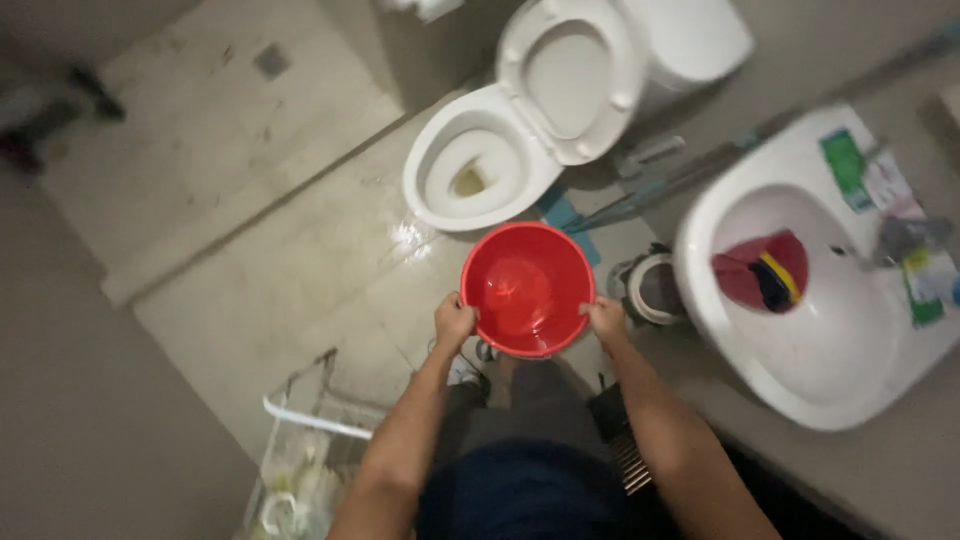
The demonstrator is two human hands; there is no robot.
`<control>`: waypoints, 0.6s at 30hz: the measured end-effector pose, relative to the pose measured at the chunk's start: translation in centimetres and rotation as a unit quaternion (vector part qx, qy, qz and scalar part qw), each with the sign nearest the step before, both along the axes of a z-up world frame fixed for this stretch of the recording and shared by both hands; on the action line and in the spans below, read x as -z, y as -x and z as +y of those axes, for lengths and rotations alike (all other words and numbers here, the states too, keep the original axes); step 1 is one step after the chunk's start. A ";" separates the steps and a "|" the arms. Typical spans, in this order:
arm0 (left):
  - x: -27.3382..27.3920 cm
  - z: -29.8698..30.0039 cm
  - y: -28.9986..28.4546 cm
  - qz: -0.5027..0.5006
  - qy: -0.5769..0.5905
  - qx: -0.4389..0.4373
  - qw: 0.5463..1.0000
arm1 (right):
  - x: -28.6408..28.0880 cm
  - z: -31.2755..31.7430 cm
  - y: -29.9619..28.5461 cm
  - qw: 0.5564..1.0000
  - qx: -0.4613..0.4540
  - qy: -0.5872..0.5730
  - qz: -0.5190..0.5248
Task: The person cleans a toilet by first scrubbing the bowl with a toilet brush and water from a red bucket. They then use a red basin to scoop water from the bucket and pour it into the toilet bowl multiple times to rinse it. Finally, they close the toilet seat and lid.
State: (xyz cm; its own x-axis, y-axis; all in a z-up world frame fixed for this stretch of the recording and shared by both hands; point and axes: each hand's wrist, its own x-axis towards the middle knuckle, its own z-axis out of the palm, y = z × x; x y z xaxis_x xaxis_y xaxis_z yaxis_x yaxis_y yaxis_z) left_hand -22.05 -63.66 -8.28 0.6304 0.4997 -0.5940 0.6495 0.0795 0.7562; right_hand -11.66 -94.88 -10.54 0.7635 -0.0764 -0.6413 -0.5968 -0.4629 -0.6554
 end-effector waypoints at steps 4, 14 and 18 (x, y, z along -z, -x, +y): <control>2.0 1.8 5.0 0.014 0.101 -0.098 0.990 | 3.9 3.0 0.6 0.995 -0.096 0.004 -0.011; 18.7 3.2 13.4 0.113 -0.084 -0.250 0.958 | 13.1 14.8 -0.2 0.969 -0.243 -0.033 0.045; 22.8 4.2 15.4 0.138 -0.091 -0.321 0.932 | 20.5 19.1 -1.1 0.943 -0.326 -0.023 0.066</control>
State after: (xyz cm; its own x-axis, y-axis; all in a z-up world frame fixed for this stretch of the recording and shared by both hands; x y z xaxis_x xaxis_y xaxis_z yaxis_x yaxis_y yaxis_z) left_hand -37.43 -59.41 -31.05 0.0014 0.8302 -0.5575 0.6840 0.4059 0.6062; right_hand -10.58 -75.81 -31.03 0.5521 0.4123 -0.7247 -0.2725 -0.7322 -0.6242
